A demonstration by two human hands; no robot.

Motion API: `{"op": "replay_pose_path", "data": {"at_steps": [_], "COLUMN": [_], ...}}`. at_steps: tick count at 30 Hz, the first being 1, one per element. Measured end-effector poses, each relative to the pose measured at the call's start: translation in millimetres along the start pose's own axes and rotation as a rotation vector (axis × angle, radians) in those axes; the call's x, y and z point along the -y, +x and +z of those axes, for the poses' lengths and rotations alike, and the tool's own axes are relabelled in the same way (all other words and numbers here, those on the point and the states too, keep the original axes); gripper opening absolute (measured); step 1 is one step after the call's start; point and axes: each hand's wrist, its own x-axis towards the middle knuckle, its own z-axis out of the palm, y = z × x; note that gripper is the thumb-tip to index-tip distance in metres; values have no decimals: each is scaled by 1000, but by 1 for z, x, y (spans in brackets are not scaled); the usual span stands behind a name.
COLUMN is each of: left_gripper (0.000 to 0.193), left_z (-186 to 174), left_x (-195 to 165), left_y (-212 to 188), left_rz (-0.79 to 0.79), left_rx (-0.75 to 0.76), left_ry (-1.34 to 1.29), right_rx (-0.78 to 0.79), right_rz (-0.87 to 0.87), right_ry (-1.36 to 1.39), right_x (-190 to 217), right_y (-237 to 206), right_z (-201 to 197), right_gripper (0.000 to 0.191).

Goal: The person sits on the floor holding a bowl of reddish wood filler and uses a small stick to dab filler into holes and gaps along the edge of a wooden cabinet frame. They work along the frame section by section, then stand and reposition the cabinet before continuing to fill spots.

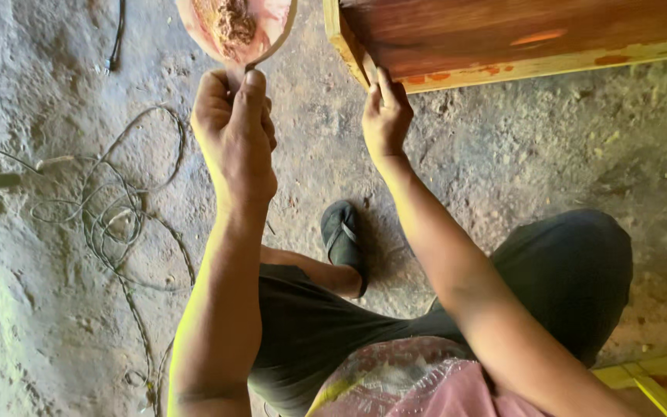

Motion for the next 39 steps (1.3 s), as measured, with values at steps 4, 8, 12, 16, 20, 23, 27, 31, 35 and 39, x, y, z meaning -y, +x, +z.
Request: {"op": "replay_pose_path", "data": {"at_steps": [4,8,12,16,20,23,27,31,35,39], "left_gripper": [21,19,17,10,13,12,15,16,18,16], "left_z": [-6,-3,-10,-24,-22,-14,-5,4,13,23], "left_x": [-4,-9,-4,14,31,37,42,48,49,50], "left_y": [-10,-10,-2,5,12,13,4,-2,2,8], "left_rz": [1,-18,39,156,116,235,274,374,262,335], "left_rx": [-2,10,15,114,140,192,245,282,311,327], "left_ry": [-2,27,90,217,546,619,709,657,688,622], "right_rx": [31,-1,129,268,221,181,219,234,261,244], "right_rz": [-118,-171,-235,-191,-461,-422,-493,-490,-508,-529], "right_ry": [-18,57,-182,-217,-97,-27,-13,-84,-145,-171], "right_x": [-5,-12,-24,-46,-51,-38,-14,4,13,14], "right_y": [0,-1,5,28,46,43,41,40,37,37], "right_z": [-5,-4,-18,-64,-113,-135,-155,-172,-180,-182], "right_gripper": [30,33,37,17,21,22,26,24,26,26]}}
